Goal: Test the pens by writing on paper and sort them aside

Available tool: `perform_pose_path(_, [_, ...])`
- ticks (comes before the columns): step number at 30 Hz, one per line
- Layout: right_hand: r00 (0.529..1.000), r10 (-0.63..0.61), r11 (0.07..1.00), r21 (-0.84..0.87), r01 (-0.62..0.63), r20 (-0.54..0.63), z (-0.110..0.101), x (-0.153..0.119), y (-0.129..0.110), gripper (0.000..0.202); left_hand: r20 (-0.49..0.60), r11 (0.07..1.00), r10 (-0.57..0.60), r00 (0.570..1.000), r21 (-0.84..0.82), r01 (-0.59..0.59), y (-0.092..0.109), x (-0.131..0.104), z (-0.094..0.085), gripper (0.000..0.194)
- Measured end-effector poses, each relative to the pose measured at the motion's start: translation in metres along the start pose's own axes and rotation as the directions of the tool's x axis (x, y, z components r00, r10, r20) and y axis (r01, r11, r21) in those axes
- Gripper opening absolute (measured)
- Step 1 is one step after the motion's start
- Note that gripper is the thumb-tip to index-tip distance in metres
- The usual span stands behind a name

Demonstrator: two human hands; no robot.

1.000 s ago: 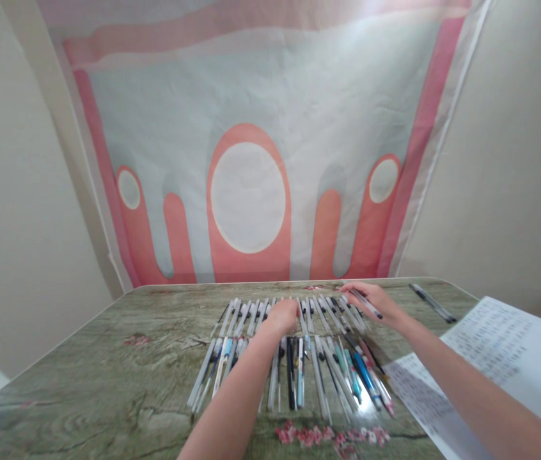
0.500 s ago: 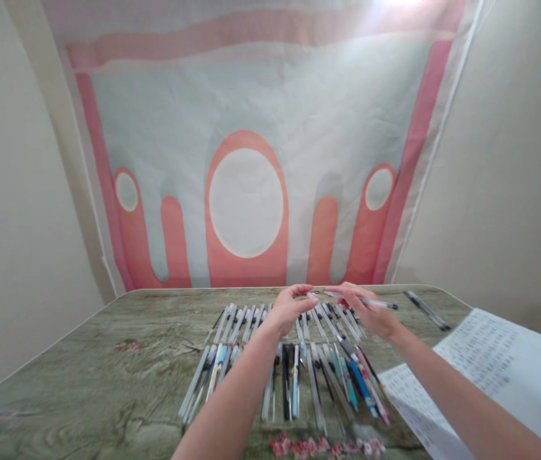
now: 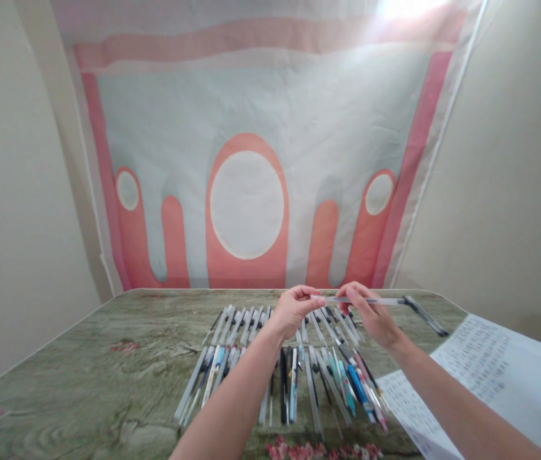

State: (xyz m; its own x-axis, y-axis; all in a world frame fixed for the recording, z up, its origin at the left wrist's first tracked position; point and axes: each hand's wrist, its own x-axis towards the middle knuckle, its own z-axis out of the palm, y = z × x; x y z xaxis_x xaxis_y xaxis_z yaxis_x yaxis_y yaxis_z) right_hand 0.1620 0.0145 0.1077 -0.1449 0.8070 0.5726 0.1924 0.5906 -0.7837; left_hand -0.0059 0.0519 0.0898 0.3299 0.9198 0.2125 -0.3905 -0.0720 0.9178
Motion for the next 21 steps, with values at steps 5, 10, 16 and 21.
perform_pose_path(5, [1.000, 0.007, 0.999, -0.045, -0.006, 0.022, 0.002, -0.002, -0.005, 0.030, 0.043, 0.993, 0.040, 0.998, 0.107, -0.044, 0.001, -0.003, 0.004, 0.035])
perform_pose_path(10, [0.999, 0.045, 0.998, 0.046, -0.045, 0.003, 0.005, -0.002, 0.001, 0.029, 0.117, 0.983, 0.006, 0.993, 0.180, -0.027, 0.008, -0.008, 0.009, 0.034])
perform_pose_path(16, [0.996, 0.074, 0.993, 0.100, -0.069, -0.046, 0.007, 0.000, 0.011, 0.030, 0.118, 0.970, 0.056, 0.991, 0.228, -0.082, 0.009, -0.008, 0.016, 0.034])
perform_pose_path(21, [0.995, 0.055, 0.997, 0.052, -0.051, -0.085, 0.012, 0.000, 0.009, 0.031, 0.179, 0.944, 0.049, 0.983, 0.313, -0.104, 0.007, -0.007, 0.020, 0.032])
